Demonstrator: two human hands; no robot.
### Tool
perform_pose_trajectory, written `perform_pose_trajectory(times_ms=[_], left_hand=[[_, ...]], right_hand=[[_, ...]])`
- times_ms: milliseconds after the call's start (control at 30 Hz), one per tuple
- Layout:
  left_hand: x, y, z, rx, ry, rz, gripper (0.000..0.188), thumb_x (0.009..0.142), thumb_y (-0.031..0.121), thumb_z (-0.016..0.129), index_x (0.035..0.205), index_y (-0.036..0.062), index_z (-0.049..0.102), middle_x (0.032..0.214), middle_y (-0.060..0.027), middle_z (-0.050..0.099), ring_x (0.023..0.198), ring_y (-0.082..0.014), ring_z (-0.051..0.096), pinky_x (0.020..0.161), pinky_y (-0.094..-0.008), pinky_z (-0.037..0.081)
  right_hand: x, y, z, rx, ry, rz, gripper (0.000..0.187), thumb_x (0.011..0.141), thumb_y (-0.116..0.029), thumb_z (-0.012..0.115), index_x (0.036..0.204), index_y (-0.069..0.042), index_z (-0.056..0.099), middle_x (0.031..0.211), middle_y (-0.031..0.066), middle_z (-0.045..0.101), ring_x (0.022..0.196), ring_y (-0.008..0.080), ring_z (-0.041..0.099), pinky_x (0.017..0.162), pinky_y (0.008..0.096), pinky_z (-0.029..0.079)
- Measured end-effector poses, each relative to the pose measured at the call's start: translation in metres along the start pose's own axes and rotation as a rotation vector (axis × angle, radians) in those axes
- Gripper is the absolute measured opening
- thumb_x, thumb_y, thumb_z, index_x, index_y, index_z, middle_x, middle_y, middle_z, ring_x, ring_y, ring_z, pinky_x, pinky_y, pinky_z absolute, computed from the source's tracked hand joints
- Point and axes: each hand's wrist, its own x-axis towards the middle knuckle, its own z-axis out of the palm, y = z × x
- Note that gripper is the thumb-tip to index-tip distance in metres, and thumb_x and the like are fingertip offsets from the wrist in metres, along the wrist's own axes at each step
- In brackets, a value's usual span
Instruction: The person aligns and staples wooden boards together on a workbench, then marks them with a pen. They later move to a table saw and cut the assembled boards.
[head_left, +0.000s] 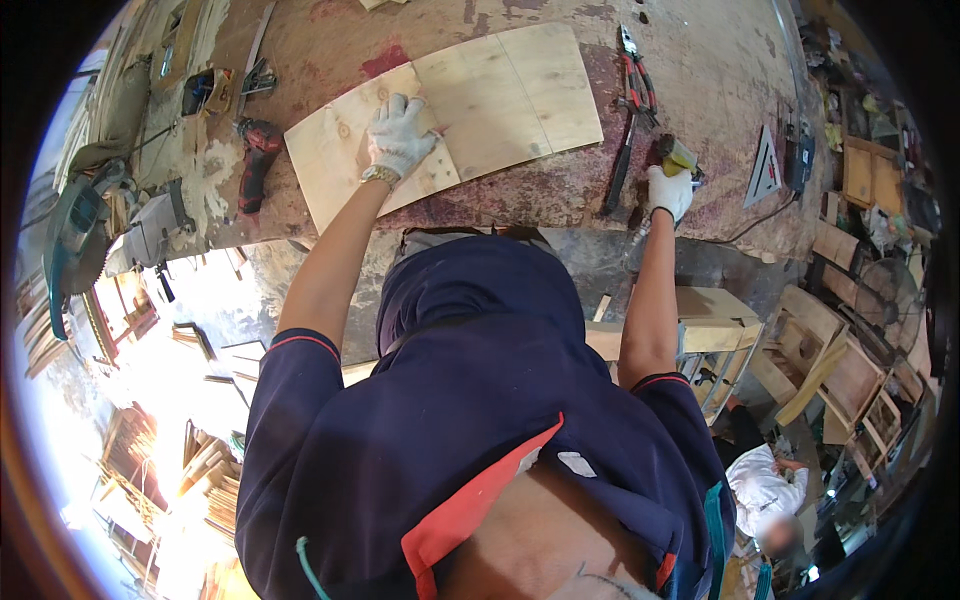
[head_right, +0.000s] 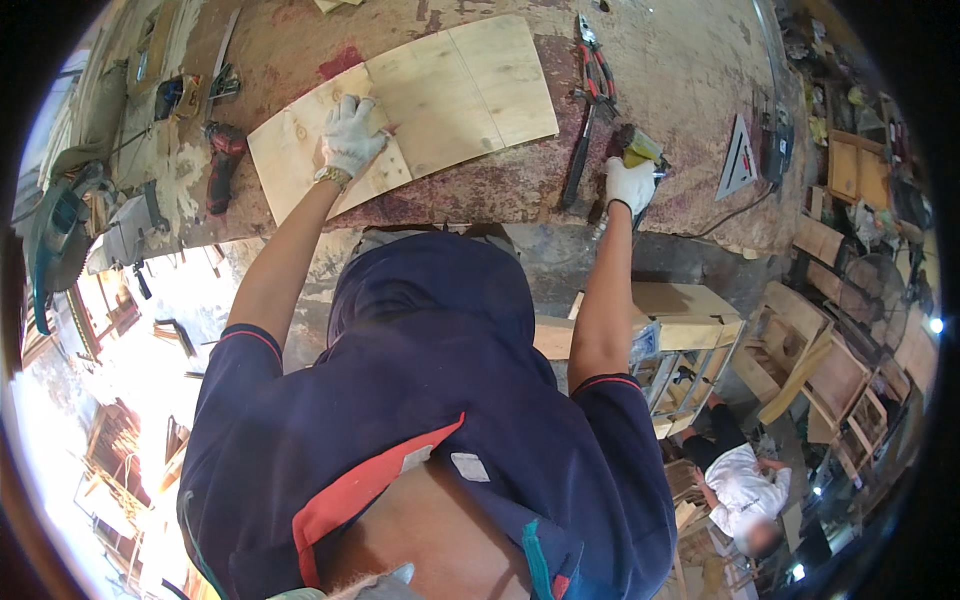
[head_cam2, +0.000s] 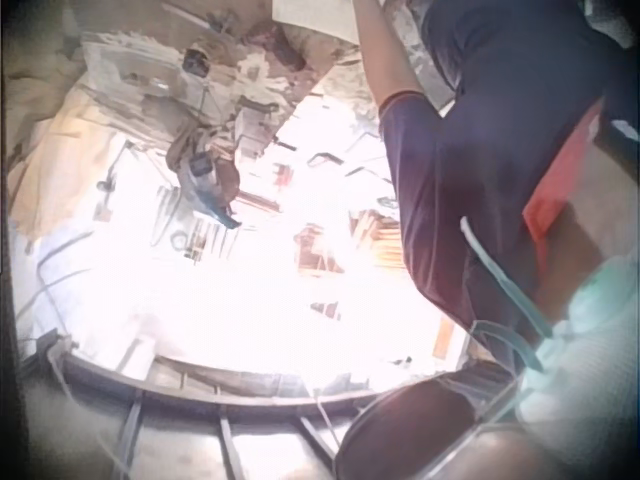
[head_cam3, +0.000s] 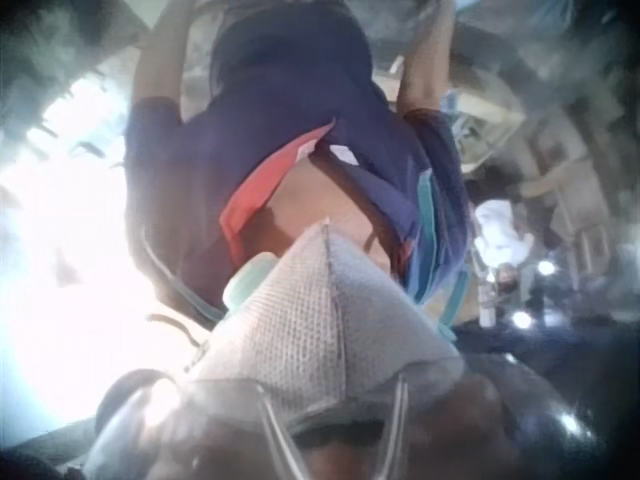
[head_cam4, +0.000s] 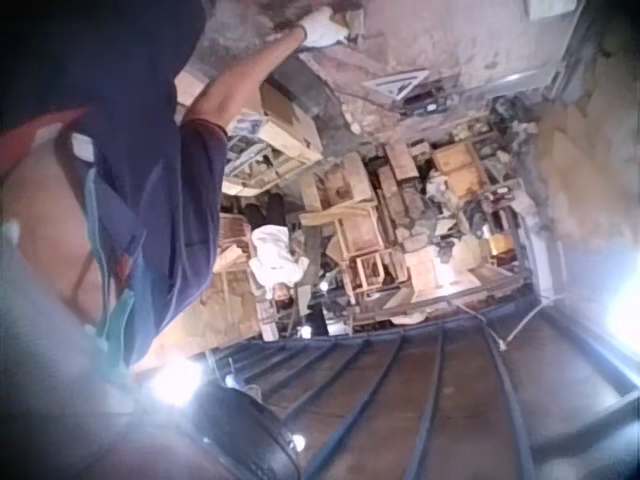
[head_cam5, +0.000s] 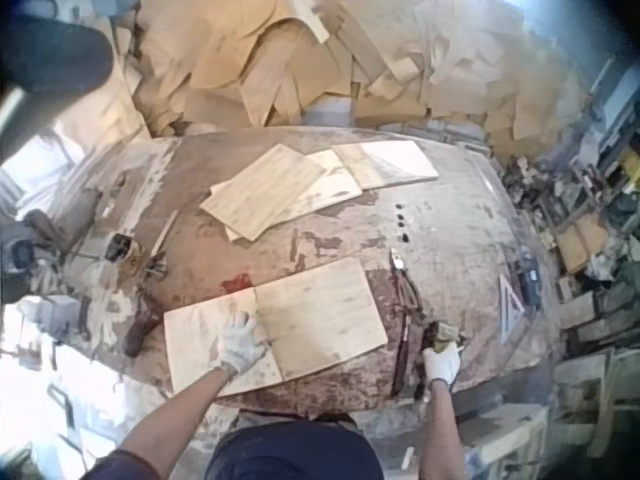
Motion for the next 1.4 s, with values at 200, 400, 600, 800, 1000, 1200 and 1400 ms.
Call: perform_pose_trajectory(times_ms=[200, 400, 600, 800, 1000, 1200, 1400], left_hand=[[-0.001, 0.001, -0.002, -0.056, 0.002, -0.004, 0.064, 0.073, 0.058, 0.079, 0.118, 0.0144, 0.07, 0.108, -0.0103, 0.059, 0.106, -0.0302, 0.057, 0.089, -0.0437, 0.046], [0.0, -0.008, 0.008, -0.057, 0.055, 0.042, 0.07, 0.076, 0.064, 0.073, 0.13, 0.0214, 0.068, 0.113, -0.0102, 0.06, 0.107, -0.0298, 0.056, 0.092, -0.0452, 0.043], [0.001, -0.012, 0.013, -0.091, -0.008, 0.018, 0.069, 0.078, 0.065, 0.071, 0.134, 0.0244, 0.066, 0.114, -0.0103, 0.06, 0.113, -0.0297, 0.054, 0.094, -0.0443, 0.039], [0.001, -0.013, 0.018, -0.072, -0.011, 0.03, 0.07, 0.08, 0.066, 0.068, 0.136, 0.0233, 0.064, 0.116, -0.0108, 0.06, 0.114, -0.0298, 0.053, 0.095, -0.0451, 0.038], [0.0, -0.014, 0.019, -0.076, -0.004, 0.038, 0.07, 0.08, 0.068, 0.066, 0.134, 0.0231, 0.065, 0.118, -0.0115, 0.059, 0.115, -0.0319, 0.052, 0.095, -0.047, 0.038], [0.001, -0.014, 0.023, -0.078, 0.022, 0.036, 0.07, 0.081, 0.069, 0.064, 0.134, 0.0227, 0.065, 0.119, -0.0113, 0.06, 0.114, -0.0315, 0.053, 0.094, -0.0474, 0.039], [0.001, -0.015, 0.023, -0.082, -0.012, 0.03, 0.072, 0.083, 0.07, 0.061, 0.136, 0.0226, 0.063, 0.12, -0.0117, 0.059, 0.114, -0.0309, 0.053, 0.093, -0.0468, 0.039]], right_hand=[[-0.076, -0.023, -0.05, 0.26, -0.106, -0.192, 0.032, 0.08, -0.016, 0.077, 0.105, 0.001, 0.068, 0.093, 0.018, 0.074, 0.086, 0.0286, 0.072, 0.078, 0.0395, 0.055], [-0.192, -0.08, -0.031, 0.443, -0.587, -0.309, 0.034, 0.078, -0.008, 0.076, 0.11, 0.002, 0.07, 0.098, 0.0148, 0.077, 0.089, 0.0186, 0.072, 0.08, 0.0346, 0.055], [-0.248, -0.122, 0.001, 0.395, -0.586, -0.354, 0.037, 0.077, -0.012, 0.076, 0.111, 0.001, 0.07, 0.099, 0.0183, 0.076, 0.095, 0.0288, 0.075, 0.082, 0.038, 0.057], [-0.261, -0.134, 0.01, 0.351, -0.541, -0.358, 0.033, 0.077, -0.013, 0.073, 0.107, 0.0, 0.069, 0.094, 0.0194, 0.075, 0.09, 0.0366, 0.073, 0.08, 0.0408, 0.056], [-0.264, -0.133, 0.009, 0.329, -0.507, -0.309, 0.03, 0.081, -0.013, 0.076, 0.106, 0.004, 0.072, 0.077, 0.0113, 0.072, 0.061, 0.0162, 0.068, 0.059, 0.0326, 0.052], [-0.26, -0.143, 0.009, 0.338, -0.608, -0.256, 0.033, 0.079, -0.015, 0.076, 0.108, 0.001, 0.07, 0.094, 0.0197, 0.075, 0.091, 0.0335, 0.074, 0.08, 0.0401, 0.055], [-0.267, -0.162, 0.003, 0.235, -0.565, -0.288, 0.033, 0.078, -0.015, 0.075, 0.107, 0.0, 0.07, 0.094, 0.0203, 0.075, 0.092, 0.0341, 0.074, 0.08, 0.0405, 0.056]])
